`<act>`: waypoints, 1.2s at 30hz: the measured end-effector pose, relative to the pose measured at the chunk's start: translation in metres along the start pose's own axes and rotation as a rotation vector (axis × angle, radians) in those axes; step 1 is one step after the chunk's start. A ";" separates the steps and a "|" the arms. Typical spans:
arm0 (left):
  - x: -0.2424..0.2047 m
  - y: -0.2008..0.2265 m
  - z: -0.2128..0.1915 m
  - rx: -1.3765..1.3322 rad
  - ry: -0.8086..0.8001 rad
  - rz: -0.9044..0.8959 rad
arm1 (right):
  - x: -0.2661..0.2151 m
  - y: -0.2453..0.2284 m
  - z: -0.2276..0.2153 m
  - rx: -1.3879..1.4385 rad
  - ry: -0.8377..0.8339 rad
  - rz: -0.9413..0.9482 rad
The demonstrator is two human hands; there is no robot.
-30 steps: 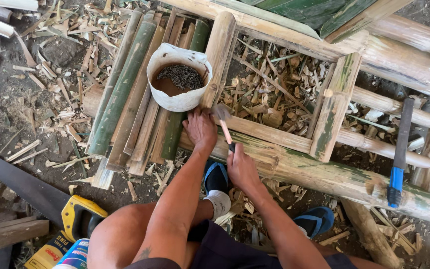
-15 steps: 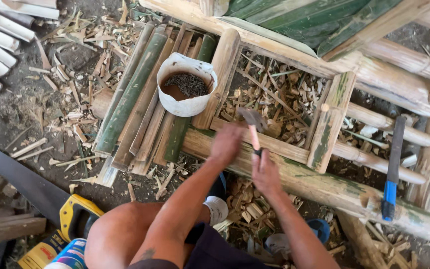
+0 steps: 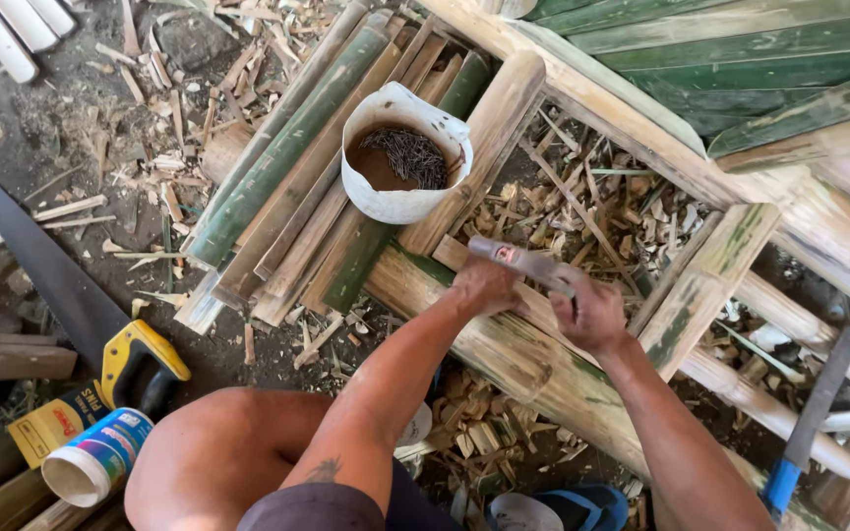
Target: The person assembles a bamboo frame by placing split bamboo slats into a larger frame, securing them with a hammer and nails, and trimming excess with a saw. The person works on the ground in a cluttered workshop.
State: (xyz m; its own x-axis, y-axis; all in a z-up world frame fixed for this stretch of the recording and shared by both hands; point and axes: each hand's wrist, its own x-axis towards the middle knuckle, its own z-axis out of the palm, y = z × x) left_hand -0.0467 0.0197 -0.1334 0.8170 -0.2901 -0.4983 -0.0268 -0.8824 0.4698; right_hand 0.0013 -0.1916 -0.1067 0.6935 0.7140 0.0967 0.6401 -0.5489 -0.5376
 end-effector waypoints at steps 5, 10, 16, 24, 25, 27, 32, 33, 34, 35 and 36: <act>0.010 -0.007 0.011 0.192 -0.012 0.012 | 0.041 -0.009 0.012 -0.294 -0.466 0.176; 0.024 -0.013 0.030 -0.002 0.083 0.005 | 0.030 0.005 0.025 -0.070 -0.028 -0.114; 0.029 -0.017 0.027 0.242 0.037 0.025 | 0.038 0.012 0.037 -0.208 -0.312 0.003; 0.016 -0.010 0.024 0.207 0.005 -0.003 | 0.048 -0.008 0.034 -0.422 -0.546 0.113; 0.017 -0.009 0.025 0.164 0.039 0.008 | 0.049 -0.009 0.034 -0.219 -0.279 -0.065; 0.021 -0.015 0.023 0.071 0.076 0.019 | 0.054 -0.012 0.036 0.193 0.248 -0.416; 0.026 -0.015 0.029 0.125 -0.027 -0.014 | 0.045 -0.018 0.019 -0.247 -0.404 0.145; 0.028 -0.016 0.027 0.119 0.065 0.013 | 0.050 -0.019 0.017 -0.258 -0.425 0.224; 0.030 -0.020 0.023 0.114 0.157 0.042 | 0.055 -0.020 0.016 -0.143 -0.155 -0.050; 0.027 -0.020 0.026 0.095 0.238 0.070 | 0.053 -0.025 0.019 -0.020 0.101 -0.318; 0.023 -0.018 0.030 0.093 0.183 0.048 | 0.049 -0.029 0.021 0.108 0.357 -0.583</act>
State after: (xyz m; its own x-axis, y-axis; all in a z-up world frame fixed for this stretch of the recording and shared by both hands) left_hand -0.0443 0.0178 -0.1752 0.9044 -0.2676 -0.3324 -0.1141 -0.9022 0.4160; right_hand 0.0100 -0.1314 -0.1035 0.3241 0.6826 0.6550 0.9179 -0.0593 -0.3924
